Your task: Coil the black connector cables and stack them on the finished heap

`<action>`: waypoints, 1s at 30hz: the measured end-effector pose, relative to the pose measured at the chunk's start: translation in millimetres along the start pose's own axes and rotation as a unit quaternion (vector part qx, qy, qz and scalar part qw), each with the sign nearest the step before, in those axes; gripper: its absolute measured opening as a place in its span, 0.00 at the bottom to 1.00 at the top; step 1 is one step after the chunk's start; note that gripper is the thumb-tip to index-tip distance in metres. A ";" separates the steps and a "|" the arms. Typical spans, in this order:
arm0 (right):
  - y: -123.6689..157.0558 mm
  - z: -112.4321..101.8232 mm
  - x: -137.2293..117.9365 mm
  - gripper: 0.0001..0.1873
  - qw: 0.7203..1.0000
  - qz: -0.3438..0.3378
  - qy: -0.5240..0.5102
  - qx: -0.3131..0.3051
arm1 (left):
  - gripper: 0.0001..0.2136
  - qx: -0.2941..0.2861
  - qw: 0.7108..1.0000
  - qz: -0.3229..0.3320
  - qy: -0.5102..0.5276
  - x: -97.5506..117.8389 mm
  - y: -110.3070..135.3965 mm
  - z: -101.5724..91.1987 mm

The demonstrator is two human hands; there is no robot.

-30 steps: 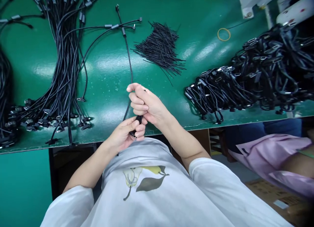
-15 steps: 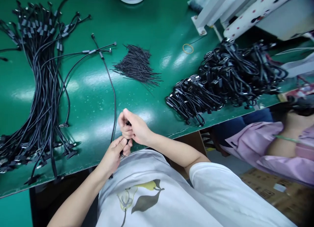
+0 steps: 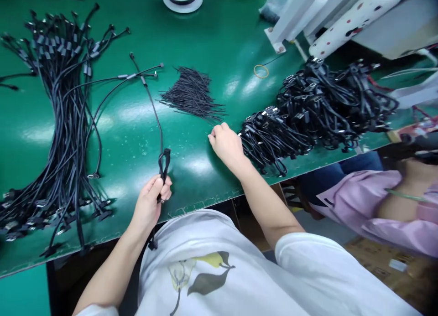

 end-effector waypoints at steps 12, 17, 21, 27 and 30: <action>5.2 -0.3 2.5 0.09 1.000 -0.009 0.020 0.014 | 0.15 -0.020 0.997 -0.018 0.070 -1.5 18.2 6.2; -6.0 -9.0 1.1 0.15 0.998 0.001 0.025 0.050 | 0.15 -0.015 0.997 -0.020 0.078 -0.9 26.2 4.7; -19.4 -8.7 -0.6 0.13 0.999 0.013 0.037 0.015 | 0.15 -0.024 0.997 -0.018 0.077 -3.5 31.1 4.6; 0.9 -16.9 -11.3 0.10 0.999 -0.045 -0.007 0.022 | 0.15 -0.020 0.997 -0.002 0.070 -1.7 35.3 6.3; 23.2 -16.9 -23.3 0.08 0.985 -0.105 -0.129 0.032 | 0.20 -0.033 0.997 -0.002 0.075 -1.0 35.2 13.0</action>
Point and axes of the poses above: each hand's wrist, its own y-axis away from the middle knuckle, its own z-axis out of the palm, x = y × z, the point moved 6 cm from there along -y, towards the middle knuckle, and after that the axes turned 5 degrees about -y, right-handed, at the moved point
